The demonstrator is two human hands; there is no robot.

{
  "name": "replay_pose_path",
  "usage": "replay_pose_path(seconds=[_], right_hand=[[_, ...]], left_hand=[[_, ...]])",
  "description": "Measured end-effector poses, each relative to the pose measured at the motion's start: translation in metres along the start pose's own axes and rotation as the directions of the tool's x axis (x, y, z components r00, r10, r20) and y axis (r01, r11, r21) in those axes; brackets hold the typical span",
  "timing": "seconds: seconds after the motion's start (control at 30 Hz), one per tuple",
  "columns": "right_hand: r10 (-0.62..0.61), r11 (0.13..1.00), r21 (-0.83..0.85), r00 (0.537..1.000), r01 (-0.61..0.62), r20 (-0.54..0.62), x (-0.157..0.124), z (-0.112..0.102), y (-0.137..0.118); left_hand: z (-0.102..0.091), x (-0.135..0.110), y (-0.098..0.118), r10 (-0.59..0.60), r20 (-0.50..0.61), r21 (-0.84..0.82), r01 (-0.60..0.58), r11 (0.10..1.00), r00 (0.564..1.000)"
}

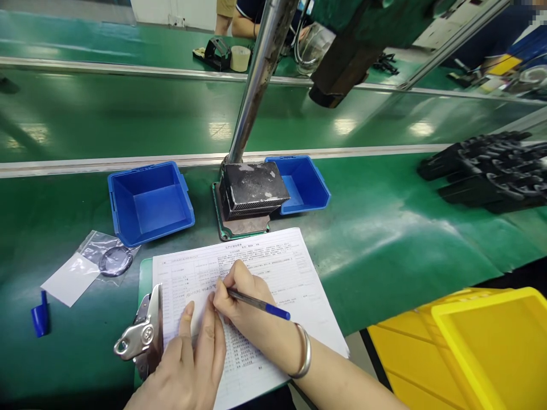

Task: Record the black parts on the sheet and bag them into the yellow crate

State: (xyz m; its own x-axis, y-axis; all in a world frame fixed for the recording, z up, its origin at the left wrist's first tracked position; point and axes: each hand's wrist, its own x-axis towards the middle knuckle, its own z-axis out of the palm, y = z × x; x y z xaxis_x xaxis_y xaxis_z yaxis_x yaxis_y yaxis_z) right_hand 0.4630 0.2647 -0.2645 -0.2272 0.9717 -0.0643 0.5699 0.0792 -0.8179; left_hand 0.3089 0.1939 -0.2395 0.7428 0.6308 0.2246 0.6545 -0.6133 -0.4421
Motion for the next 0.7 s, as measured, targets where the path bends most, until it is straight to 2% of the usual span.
replay_pose_path(seconds=[0.4, 0.7], right_hand=[[-0.016, 0.999, -0.042, 1.000, 0.016, -0.006, -0.0009, -0.0009, 0.0016], [-0.005, 1.000, 0.016, 1.000, 0.005, 0.006, 0.0022, -0.0016, -0.0037]], left_hand=[[0.0011, -0.0004, 0.0013, -0.008, -0.004, -0.011, 0.008, 1.000, 1.000], [-0.0002, 0.0013, 0.0003, -0.015, -0.003, -0.021, 0.015, 1.000, 1.000]])
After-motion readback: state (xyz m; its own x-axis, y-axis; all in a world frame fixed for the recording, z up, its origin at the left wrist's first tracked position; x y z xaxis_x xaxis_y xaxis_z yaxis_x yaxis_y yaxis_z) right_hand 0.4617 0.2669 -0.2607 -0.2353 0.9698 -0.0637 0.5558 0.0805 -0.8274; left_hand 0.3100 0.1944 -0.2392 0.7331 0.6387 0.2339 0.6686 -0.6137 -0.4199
